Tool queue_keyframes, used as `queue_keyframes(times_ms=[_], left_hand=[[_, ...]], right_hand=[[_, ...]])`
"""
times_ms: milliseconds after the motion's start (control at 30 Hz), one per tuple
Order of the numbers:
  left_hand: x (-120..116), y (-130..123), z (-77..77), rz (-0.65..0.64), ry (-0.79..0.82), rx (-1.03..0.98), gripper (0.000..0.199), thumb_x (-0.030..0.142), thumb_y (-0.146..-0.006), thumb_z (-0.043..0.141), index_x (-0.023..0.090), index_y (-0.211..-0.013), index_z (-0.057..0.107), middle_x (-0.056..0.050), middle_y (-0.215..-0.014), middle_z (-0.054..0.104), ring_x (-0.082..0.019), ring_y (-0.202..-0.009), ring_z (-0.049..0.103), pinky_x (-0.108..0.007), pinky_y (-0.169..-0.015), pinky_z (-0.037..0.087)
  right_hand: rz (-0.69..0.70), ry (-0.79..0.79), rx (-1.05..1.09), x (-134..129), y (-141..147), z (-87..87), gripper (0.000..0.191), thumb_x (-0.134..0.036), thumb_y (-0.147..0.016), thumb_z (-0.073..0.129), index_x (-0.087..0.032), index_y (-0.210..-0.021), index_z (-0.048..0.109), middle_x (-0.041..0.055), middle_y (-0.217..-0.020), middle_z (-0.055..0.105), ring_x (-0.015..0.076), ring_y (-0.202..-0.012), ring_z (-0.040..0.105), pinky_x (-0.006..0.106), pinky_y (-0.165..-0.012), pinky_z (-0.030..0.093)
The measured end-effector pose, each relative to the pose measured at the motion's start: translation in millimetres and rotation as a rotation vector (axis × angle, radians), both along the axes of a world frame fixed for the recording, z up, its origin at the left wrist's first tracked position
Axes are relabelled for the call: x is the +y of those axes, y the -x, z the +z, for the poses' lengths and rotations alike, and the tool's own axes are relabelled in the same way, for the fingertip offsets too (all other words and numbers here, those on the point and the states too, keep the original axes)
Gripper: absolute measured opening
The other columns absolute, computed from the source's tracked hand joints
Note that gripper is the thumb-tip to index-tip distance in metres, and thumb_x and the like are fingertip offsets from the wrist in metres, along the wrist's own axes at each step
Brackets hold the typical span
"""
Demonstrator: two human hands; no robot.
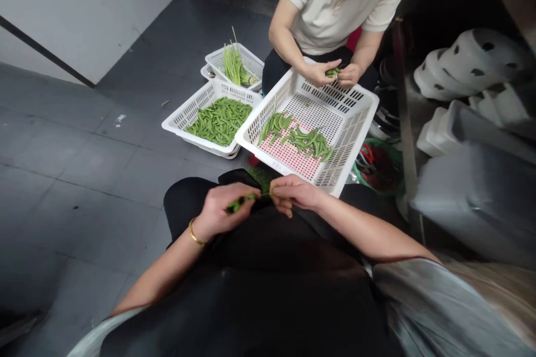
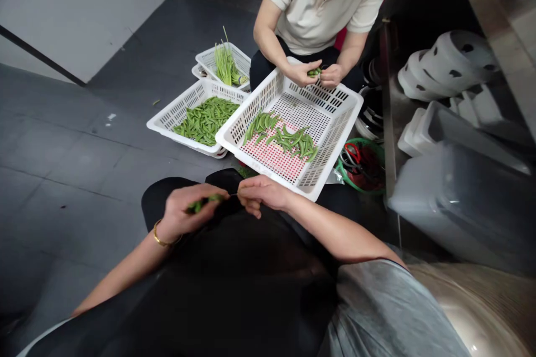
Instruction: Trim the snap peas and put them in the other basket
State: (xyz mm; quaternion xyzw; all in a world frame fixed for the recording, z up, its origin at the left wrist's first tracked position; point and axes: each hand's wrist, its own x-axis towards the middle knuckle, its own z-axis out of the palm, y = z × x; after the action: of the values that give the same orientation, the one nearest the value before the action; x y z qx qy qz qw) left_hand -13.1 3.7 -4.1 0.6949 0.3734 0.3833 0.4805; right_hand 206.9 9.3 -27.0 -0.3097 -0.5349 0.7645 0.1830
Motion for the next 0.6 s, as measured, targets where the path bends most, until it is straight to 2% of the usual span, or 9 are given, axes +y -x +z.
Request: queue_keyframes(times_ms=[67, 133, 167, 233, 267, 300, 367, 500, 600], left_hand=[[11.4, 10.1, -3.3, 0.297, 0.184, -0.264, 0.012, 0.020, -0.074, 0.062, 0.017, -0.082, 0.070, -0.007, -0.077, 0.072, -0.010, -0.047, 0.055, -0.022, -0.046, 0.044], [26.8, 20.3, -11.0, 0.442, 0.393, -0.567, 0.011, 0.024, -0.072, 0.061, 0.016, -0.076, 0.067, -0.004, -0.069, 0.069, -0.005, -0.035, 0.040, -0.019, -0.035, 0.033], [34.0, 23.8, -16.0, 0.436, 0.507, -0.680, 0.011, 0.025, -0.071, 0.060, 0.015, -0.072, 0.064, -0.002, -0.063, 0.066, -0.003, -0.032, 0.035, -0.018, -0.033, 0.029], [43.5, 25.4, -26.4, 0.350, 0.732, -0.806, 0.013, 0.027, -0.066, 0.061, 0.014, -0.064, 0.058, 0.001, -0.056, 0.058, -0.002, -0.032, 0.030, -0.016, -0.031, 0.024], [45.2, 23.2, -31.0, 0.305, 0.830, -0.840, 0.014, 0.027, -0.064, 0.062, 0.015, -0.061, 0.055, 0.002, -0.053, 0.053, -0.003, -0.033, 0.031, -0.015, -0.031, 0.023], [45.1, 19.3, -34.9, 0.268, 0.910, -0.864, 0.016, 0.026, -0.063, 0.063, 0.015, -0.059, 0.052, 0.003, -0.050, 0.048, -0.003, -0.035, 0.032, -0.014, -0.031, 0.023], [41.3, 9.1, -40.1, 0.205, 1.023, -0.888, 0.019, 0.025, -0.060, 0.066, 0.015, -0.059, 0.050, 0.005, -0.047, 0.040, -0.005, -0.040, 0.035, -0.013, -0.033, 0.025], [34.7, -5.3, -41.6, 0.090, 1.059, -0.802, 0.020, 0.023, -0.057, 0.069, 0.014, -0.068, 0.055, 0.003, -0.053, 0.045, -0.007, -0.045, 0.042, -0.014, -0.035, 0.029], [35.4, -9.1, -40.3, 0.055, 0.985, -0.617, 0.019, 0.022, -0.061, 0.070, 0.014, -0.064, 0.053, 0.000, -0.059, 0.055, -0.008, -0.045, 0.046, -0.017, -0.034, 0.031]], right_hand=[[0.128, -0.095, -0.183, 5.6, -13.7, -0.8, 0.037, -0.050, -0.082, 0.054, -0.014, -0.076, 0.059, -0.0065, -0.045, 0.049, 0.0085, -0.042, 0.050, 0.019, -0.045, 0.038], [0.296, -0.212, -0.398, 22.4, -33.7, -0.7, 0.034, -0.047, -0.077, 0.064, -0.013, -0.082, 0.066, -0.0043, -0.049, 0.057, 0.0075, -0.045, 0.053, 0.018, -0.046, 0.038], [0.294, -0.260, -0.498, 35.2, -45.3, -2.5, 0.034, -0.047, -0.077, 0.065, -0.014, -0.083, 0.068, -0.0038, -0.051, 0.059, 0.0068, -0.045, 0.053, 0.017, -0.047, 0.037], [0.109, -0.315, -0.672, 67.0, -68.3, -13.3, 0.037, -0.047, -0.084, 0.056, -0.012, -0.083, 0.067, -0.0019, -0.055, 0.061, 0.0055, -0.045, 0.053, 0.017, -0.048, 0.038], [-0.107, -0.406, -0.812, 84.1, -78.3, -22.6, 0.040, -0.045, -0.087, 0.052, -0.010, -0.075, 0.066, -0.0014, -0.053, 0.059, 0.0041, -0.045, 0.051, 0.017, -0.049, 0.038], [-0.198, -0.439, -0.885, 100.3, -86.6, -34.0, 0.037, -0.040, -0.087, 0.055, -0.008, -0.070, 0.064, 0.0005, -0.056, 0.059, 0.0043, -0.048, 0.052, 0.017, -0.051, 0.039], [-0.292, -0.466, -0.934, 126.4, -97.2, -59.2, 0.027, -0.034, -0.089, 0.056, -0.008, -0.084, 0.063, 0.0037, -0.076, 0.064, 0.0079, -0.063, 0.058, 0.021, -0.061, 0.047], [-0.362, -0.466, -0.879, 144.4, -102.5, -87.4, 0.024, -0.031, -0.092, 0.053, -0.015, -0.110, 0.058, 0.0063, -0.107, 0.060, 0.0146, -0.089, 0.061, 0.033, -0.076, 0.053], [-0.403, -0.478, -0.753, 131.3, -98.1, -71.2, 0.019, -0.026, -0.090, 0.056, -0.009, -0.086, 0.063, 0.0034, -0.080, 0.064, 0.0084, -0.067, 0.060, 0.021, -0.062, 0.050]])
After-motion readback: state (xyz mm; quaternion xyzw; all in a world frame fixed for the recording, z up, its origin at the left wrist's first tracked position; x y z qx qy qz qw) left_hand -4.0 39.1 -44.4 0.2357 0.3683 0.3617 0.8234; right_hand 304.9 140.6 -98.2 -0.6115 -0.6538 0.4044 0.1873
